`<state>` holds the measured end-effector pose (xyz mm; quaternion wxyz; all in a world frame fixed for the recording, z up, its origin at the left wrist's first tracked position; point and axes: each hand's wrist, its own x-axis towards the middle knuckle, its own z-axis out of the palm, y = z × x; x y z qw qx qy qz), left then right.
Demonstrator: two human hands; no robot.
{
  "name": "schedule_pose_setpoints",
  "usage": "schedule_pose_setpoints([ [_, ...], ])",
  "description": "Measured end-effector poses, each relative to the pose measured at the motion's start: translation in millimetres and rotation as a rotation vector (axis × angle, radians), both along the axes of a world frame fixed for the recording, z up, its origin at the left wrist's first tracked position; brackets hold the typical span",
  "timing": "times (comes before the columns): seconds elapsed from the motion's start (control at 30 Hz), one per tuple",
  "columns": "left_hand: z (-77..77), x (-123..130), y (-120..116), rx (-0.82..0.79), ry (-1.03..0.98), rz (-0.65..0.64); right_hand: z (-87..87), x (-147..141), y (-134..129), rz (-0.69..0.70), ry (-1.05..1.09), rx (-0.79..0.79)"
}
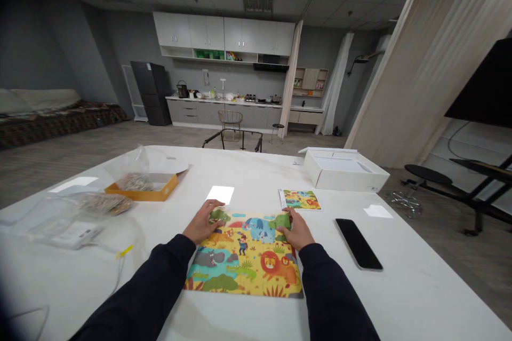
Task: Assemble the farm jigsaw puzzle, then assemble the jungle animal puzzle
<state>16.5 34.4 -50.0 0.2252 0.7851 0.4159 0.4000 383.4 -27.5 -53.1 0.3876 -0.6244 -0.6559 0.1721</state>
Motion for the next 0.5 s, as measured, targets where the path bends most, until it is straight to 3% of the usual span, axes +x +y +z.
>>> schedule_pose_setpoints([
  [0.2, -6.9, -4.4, 6.5, 0.016, 0.042, -0.015, 3.7, -0.8, -1.4, 0.013, 0.004, -0.044],
  [0.4, -3.1, -4.6, 2.3, -0.007, 0.064, -0.108, 0.3, -0.6, -0.4, -0.027, 0.023, -0.067],
  [0.5, -0.8, -3.4, -1.6, -0.015, 0.017, -0.093, -2.3, -0.3, -0.6, -0.004, 0.1, -0.079],
])
